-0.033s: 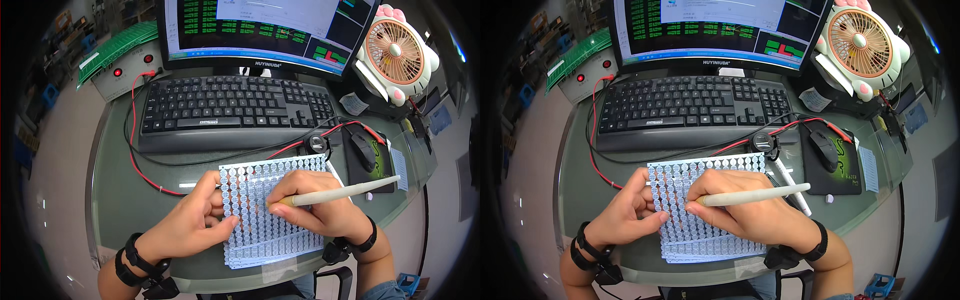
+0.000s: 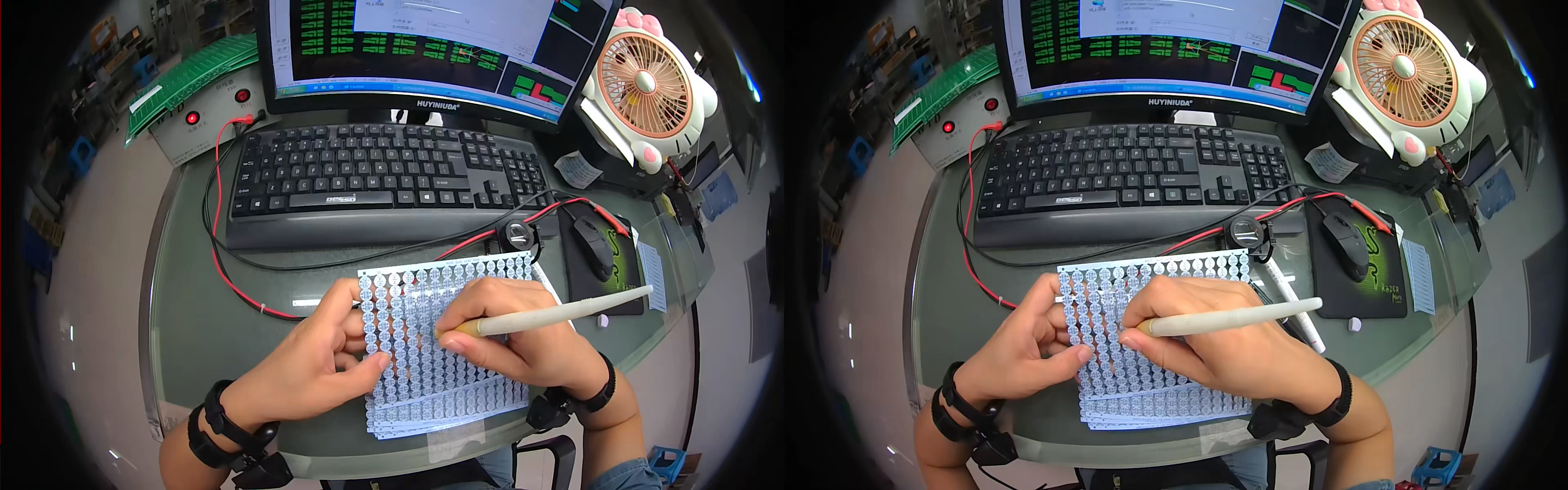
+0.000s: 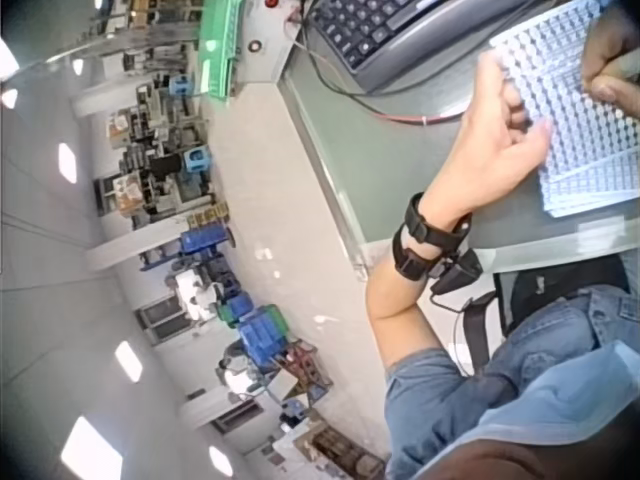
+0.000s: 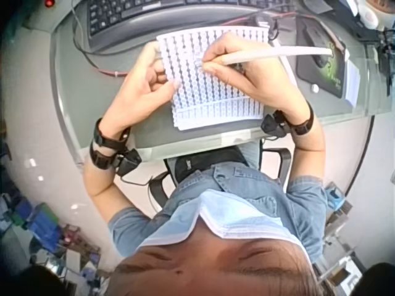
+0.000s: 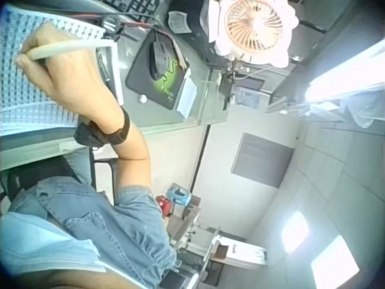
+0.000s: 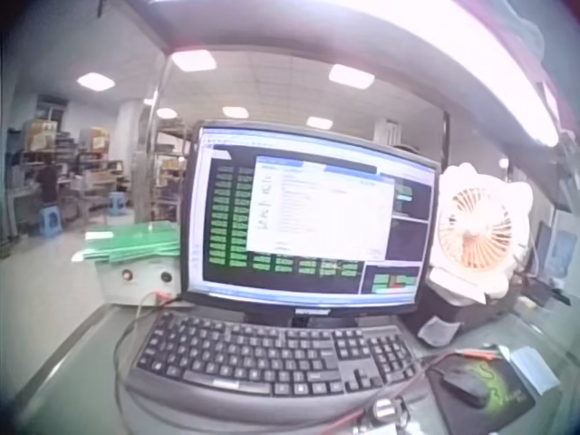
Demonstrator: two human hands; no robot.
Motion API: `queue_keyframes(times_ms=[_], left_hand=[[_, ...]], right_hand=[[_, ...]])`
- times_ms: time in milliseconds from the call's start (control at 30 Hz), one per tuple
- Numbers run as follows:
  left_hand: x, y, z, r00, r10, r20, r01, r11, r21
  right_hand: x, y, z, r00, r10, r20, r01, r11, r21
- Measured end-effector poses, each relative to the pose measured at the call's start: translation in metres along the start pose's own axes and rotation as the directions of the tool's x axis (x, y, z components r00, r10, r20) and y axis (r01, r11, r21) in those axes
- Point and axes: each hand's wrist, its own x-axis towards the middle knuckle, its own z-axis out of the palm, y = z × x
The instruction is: Probing or testing an LED grid panel at a workstation using a probe tool.
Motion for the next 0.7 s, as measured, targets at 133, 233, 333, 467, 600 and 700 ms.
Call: queue_keyframes(times_ms=[133, 233, 333, 467, 600, 700], left_hand=[[0.0001, 0.0005, -0.0001, 1.0, -0.006, 0.009, 0.006, 1.0, 0.0], [0.0004, 0.0012, 0.0008, 1.0, -0.007, 0.008, 0.007, 1.0, -0.008], [0.0007, 0.0016, 0.0009, 1.0, -0.001, 0.013, 0.001, 1.0, -0.017], [0.0008, 0.0005, 0.0002, 1.0, -0.002, 0.019, 0.002, 1.0, -0.026], [0.0012, -0.0007, 0.0001, 1.0, -0.003, 0.012, 0.004, 0.999, -0.038], [0.001, -0.0007, 0.0001, 1.0, -0.007, 0.007, 0.008, 1.0, -0.03]], right_hand=[[-0.0001, 0.0017, 0.0009, 1.0, -0.004, -0.012, 0.004, 1.0, 0.006], [-0.0001, 0.0009, 0.0006, 1.0, 0.007, -0.005, -0.007, 1.0, 0.002], [-0.0005, 0.0001, -0.0021, 1.0, 0.016, 0.02, -0.015, 1.0, -0.025], [-0.0001, -0.0005, -0.0015, 1.0, 0.014, 0.025, -0.013, 0.999, -0.053], [-0.0001, -0.0016, 0.0001, 1.0, 0.015, 0.014, -0.014, 0.997, -0.071], [0.0001, -0.0034, 0.0006, 1.0, 0.018, 0.005, -0.018, 0.996, -0.086]])
